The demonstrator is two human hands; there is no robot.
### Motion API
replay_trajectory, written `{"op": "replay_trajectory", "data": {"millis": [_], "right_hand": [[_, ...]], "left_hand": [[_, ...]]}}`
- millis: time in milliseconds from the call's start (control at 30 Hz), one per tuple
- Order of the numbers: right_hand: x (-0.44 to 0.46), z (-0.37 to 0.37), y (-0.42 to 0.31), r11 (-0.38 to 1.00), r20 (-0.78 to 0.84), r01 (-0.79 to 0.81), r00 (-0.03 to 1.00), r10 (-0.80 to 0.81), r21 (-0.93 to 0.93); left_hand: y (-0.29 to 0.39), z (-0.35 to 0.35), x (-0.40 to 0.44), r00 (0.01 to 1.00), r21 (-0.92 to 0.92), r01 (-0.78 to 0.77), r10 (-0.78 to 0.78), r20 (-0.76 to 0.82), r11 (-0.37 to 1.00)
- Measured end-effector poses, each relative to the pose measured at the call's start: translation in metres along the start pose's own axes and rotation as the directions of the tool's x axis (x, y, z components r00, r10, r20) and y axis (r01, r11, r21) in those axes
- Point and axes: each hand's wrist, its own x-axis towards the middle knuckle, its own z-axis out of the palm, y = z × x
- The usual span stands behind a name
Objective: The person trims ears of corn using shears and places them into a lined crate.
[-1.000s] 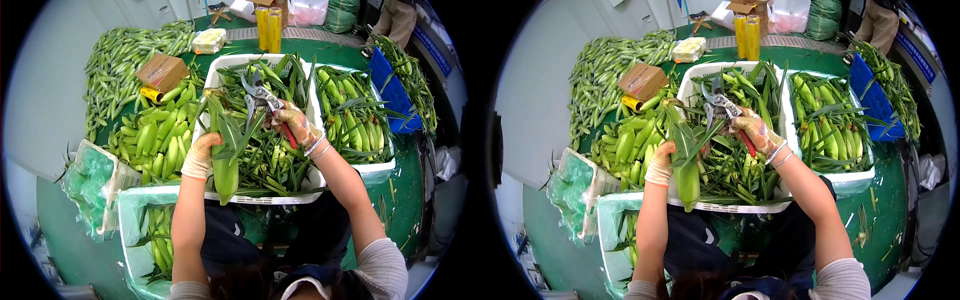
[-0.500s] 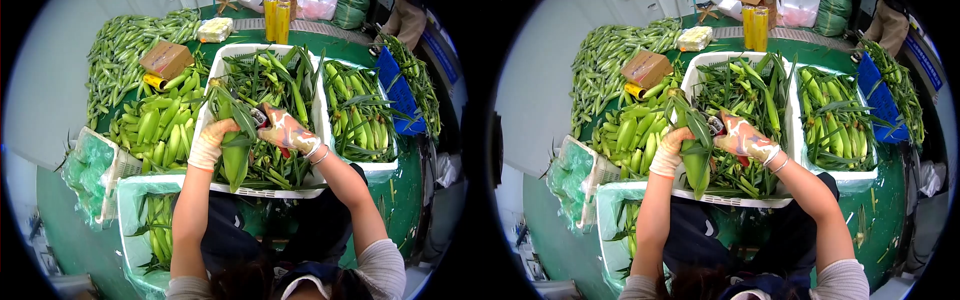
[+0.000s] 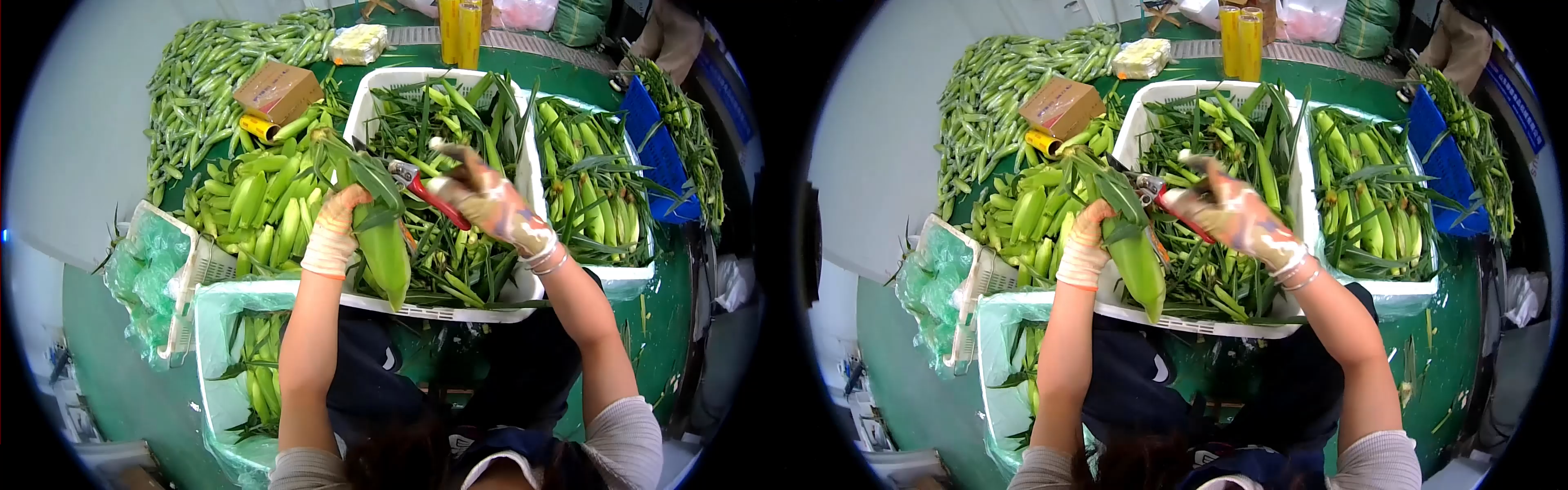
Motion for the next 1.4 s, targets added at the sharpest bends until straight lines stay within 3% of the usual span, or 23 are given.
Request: {"op": "replay_trajectory", "data": {"millis": [33, 100, 133, 167, 200, 233, 300, 367, 500, 567, 600, 700, 767, 833, 867, 900, 967, 1000, 1233, 1267, 1300, 1367, 1400], "right_hand": [[0.005, 0.009, 0.003, 0.968, -0.025, 0.097, 0.994, -0.106, -0.23], [0.021, 0.015, 0.01, 0.924, 0.12, 0.166, 0.984, -0.132, -0.343], [0.027, 0.022, 0.014, 0.97, 0.075, 0.179, 0.983, -0.169, -0.163], [0.029, 0.019, 0.014, 0.975, 0.092, 0.186, 0.98, -0.175, -0.123], [0.032, 0.017, 0.012, 0.981, 0.102, 0.172, 0.981, -0.162, -0.094], [0.033, 0.016, 0.008, 0.986, 0.114, 0.155, 0.983, -0.147, -0.067], [0.029, 0.005, -0.007, 0.992, 0.261, -0.114, 0.96, 0.098, 0.05], [0.033, 0.002, -0.007, 0.983, 0.223, 0.062, 0.975, -0.023, -0.17], [0.03, 0.001, -0.004, 0.937, 0.216, 0.161, 0.972, -0.095, -0.311], [0.026, -0.004, -0.016, 0.997, 0.311, -0.076, 0.948, 0.062, 0.034], [0.03, -0.007, -0.02, 0.985, 0.337, -0.173, 0.928, 0.16, 0.01], [0.04, -0.021, -0.014, 0.997, 0.495, -0.071, 0.868, 0.044, 0.036], [0.047, -0.021, -0.017, 0.985, 0.507, -0.154, 0.844, 0.174, -0.082], [0.051, -0.026, -0.032, 0.975, 0.518, -0.178, 0.826, 0.223, -0.136], [0.056, -0.028, -0.036, 0.969, 0.516, -0.174, 0.822, 0.24, -0.174], [0.061, -0.031, -0.039, 0.972, 0.593, 0.037, 0.797, 0.111, -0.232], [0.065, -0.035, -0.048, 0.967, 0.6, -0.087, 0.77, 0.218, -0.24], [0.069, -0.035, -0.046, 0.953, 0.641, 0.015, 0.743, 0.192, -0.303], [0.067, -0.02, -0.041, 0.946, 0.569, -0.171, 0.765, 0.303, -0.274], [0.066, -0.02, -0.037, 0.93, 0.54, -0.163, 0.775, 0.327, -0.328], [0.063, -0.023, -0.036, 0.914, 0.461, -0.015, 0.86, 0.219, -0.405], [0.058, -0.028, -0.028, 0.976, 0.471, -0.216, 0.86, 0.195, -0.009], [0.057, -0.039, -0.018, 0.956, 0.477, -0.22, 0.872, 0.105, 0.192]], "left_hand": [[0.001, 0.004, 0.0, 1.0, 0.003, 0.0, 0.0, -0.005, 1.0], [-0.008, -0.006, 0.002, 0.999, 0.037, 0.008, -0.01, 0.054, 0.999], [-0.019, -0.018, 0.009, 0.997, 0.107, -0.043, 0.035, 0.07, 0.993], [-0.028, -0.03, 0.015, 0.992, 0.17, -0.1, 0.086, 0.09, 0.98], [-0.023, -0.024, 0.007, 0.985, -0.022, -0.007, 0.011, 0.172, 1.0], [-0.017, -0.015, 0.002, 0.985, -0.031, -0.009, 0.014, 0.171, 0.999], [-0.009, 0.002, -0.004, 0.95, -0.066, -0.017, 0.036, 0.309, 0.998], [-0.008, 0.011, -0.009, 0.925, -0.072, 0.025, 0.004, 0.381, 0.997], [-0.015, 0.018, -0.012, 0.943, -0.021, 0.009, -0.002, 0.332, 1.0], [-0.01, 0.017, -0.015, 0.927, -0.064, 0.079, -0.049, 0.372, 0.995], [-0.008, 0.017, -0.017, 0.933, -0.078, 0.081, -0.048, 0.357, 0.994], [-0.008, 0.011, -0.017, 0.952, -0.059, 0.107, -0.085, 0.295, 0.992], [-0.004, 0.016, -0.019, 0.956, -0.057, 0.062, -0.043, 0.292, 0.996], [-0.002, 0.012, -0.018, 0.932, -0.133, 0.217, -0.165, 0.323, 0.967], [-0.002, 0.015, -0.019, 0.936, -0.164, 0.22, -0.161, 0.312, 0.962], [-0.003, 0.016, -0.018, 0.936, -0.164, 0.227, -0.169, 0.309, 0.96], [-0.004, 0.016, -0.014, 0.973, -0.153, 0.123, -0.089, 0.211, 0.981], [-0.003, 0.015, -0.011, 0.974, -0.121, 0.131, -0.105, 0.202, 0.984], [-0.003, -0.001, 0.003, 0.961, 0.042, 0.154, -0.16, 0.227, 0.987], [-0.014, -0.009, 0.008, 0.976, 0.05, 0.077, -0.086, 0.199, 0.996], [-0.015, -0.006, 0.005, 0.977, 0.051, 0.078, -0.087, 0.196, 0.996], [-0.012, 0.003, -0.002, 0.975, -0.039, 0.084, -0.075, 0.209, 0.996], [-0.01, 0.009, -0.004, 0.977, -0.091, 0.049, -0.028, 0.213, 0.995]]}}
